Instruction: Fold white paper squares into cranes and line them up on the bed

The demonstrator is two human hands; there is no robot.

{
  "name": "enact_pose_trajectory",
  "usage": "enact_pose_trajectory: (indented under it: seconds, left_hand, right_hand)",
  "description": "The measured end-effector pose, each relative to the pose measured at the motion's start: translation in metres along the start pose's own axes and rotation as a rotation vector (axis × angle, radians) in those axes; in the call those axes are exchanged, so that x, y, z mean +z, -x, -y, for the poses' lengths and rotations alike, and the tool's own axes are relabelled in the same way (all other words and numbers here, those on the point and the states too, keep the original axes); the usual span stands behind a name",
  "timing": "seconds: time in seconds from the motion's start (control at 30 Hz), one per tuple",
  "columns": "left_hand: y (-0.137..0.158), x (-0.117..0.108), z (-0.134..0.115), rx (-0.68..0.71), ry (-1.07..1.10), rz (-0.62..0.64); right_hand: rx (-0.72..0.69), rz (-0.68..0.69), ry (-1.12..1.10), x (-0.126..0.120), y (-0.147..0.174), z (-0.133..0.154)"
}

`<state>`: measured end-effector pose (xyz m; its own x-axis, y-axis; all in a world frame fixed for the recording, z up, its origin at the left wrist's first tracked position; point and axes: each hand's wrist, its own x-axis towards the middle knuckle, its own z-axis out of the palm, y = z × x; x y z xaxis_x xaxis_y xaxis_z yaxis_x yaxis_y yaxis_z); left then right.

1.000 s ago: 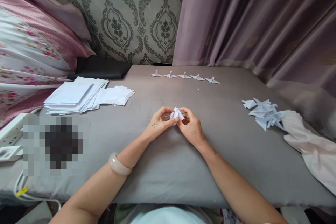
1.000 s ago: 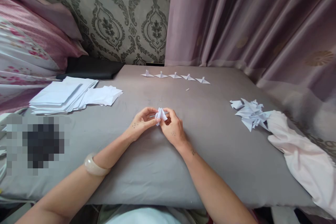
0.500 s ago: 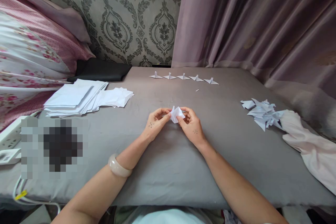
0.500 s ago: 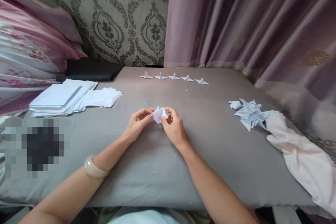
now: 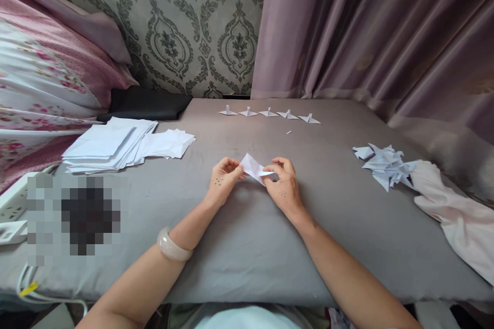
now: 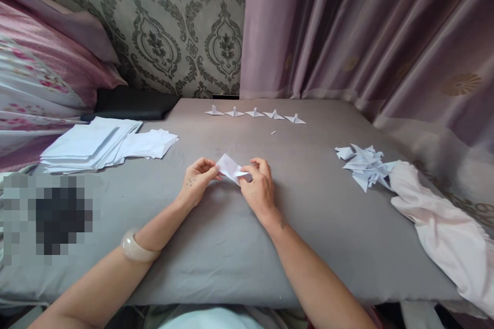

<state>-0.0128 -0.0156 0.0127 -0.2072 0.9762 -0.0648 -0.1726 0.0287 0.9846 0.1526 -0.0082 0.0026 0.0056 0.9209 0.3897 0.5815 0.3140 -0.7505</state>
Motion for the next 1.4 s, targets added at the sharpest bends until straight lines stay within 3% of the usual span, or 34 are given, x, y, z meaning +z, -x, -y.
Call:
enact_pose_trajectory:
  seconds: [0.07, 0.2, 0.33, 0.47, 0.6, 0.7, 0.83, 0.93, 1.1, 1.17, 1.23, 1.3, 1.4]
  left_hand:
    - [-0.001, -0.002, 0.002, 0.012, -0.004, 0.005]
    - [-0.002, -0.005, 0.005, 0.022, -0.089, 0.055]
    - [0.001, -0.006, 0.008, 0.111, -0.3, 0.157]
    - [0.003, -0.006, 0.01, 0.212, -0.628, 0.162]
    - [0.006, -0.007, 0.007, 0.281, -0.765, 0.104]
    - [0.007, -0.008, 0.005, 0.289, -0.833, 0.112]
    - [0.005, -0.01, 0.011, 0.297, -0.922, 0.122]
    - [0.005, -0.013, 0.017, 0.343, -0.989, 0.13]
    - [0.006, -0.015, 0.011, 0.628, -1.314, 0.043]
    - [0.003, -0.013, 0.005, 0.73, -1.41, 0.123]
    - [-0.003, -0.011, 0.0, 0.79, -1.445, 0.341]
    - [-0.01, -0.008, -0.004, 0.782, -1.461, 0.524]
    - [-0.016, -0.005, -0.008, 0.731, -1.475, 0.626]
  right_hand:
    - [0.053, -0.015, -0.005, -0.002, -0.002, -0.001]
    - [0.295, 0.023, -0.167, -0.002, -0.01, -0.018]
    - [0.38, 0.018, -0.355, 0.005, -0.021, -0.041]
    - [0.229, 0.065, -0.335, 0.004, -0.029, -0.042]
    - [-0.056, -0.06, -0.03, -0.007, -0.028, -0.025]
    - [-0.196, 0.024, 0.12, -0.011, -0.021, -0.016]
    - [-0.246, 0.245, 0.247, -0.008, -0.009, -0.013]
    - [-0.251, 0.326, 0.356, -0.004, -0.004, -0.014]
    - [-0.27, 0.35, 0.435, -0.005, -0.002, -0.012]
    - [-0.272, 0.349, 0.451, -0.005, -0.002, -0.011]
    - [-0.272, 0.347, 0.46, -0.005, -0.002, -0.01]
    - [-0.271, 0.344, 0.465, -0.004, -0.001, -0.01]
    - [-0.277, 0.339, 0.466, -0.005, 0.0, -0.01]
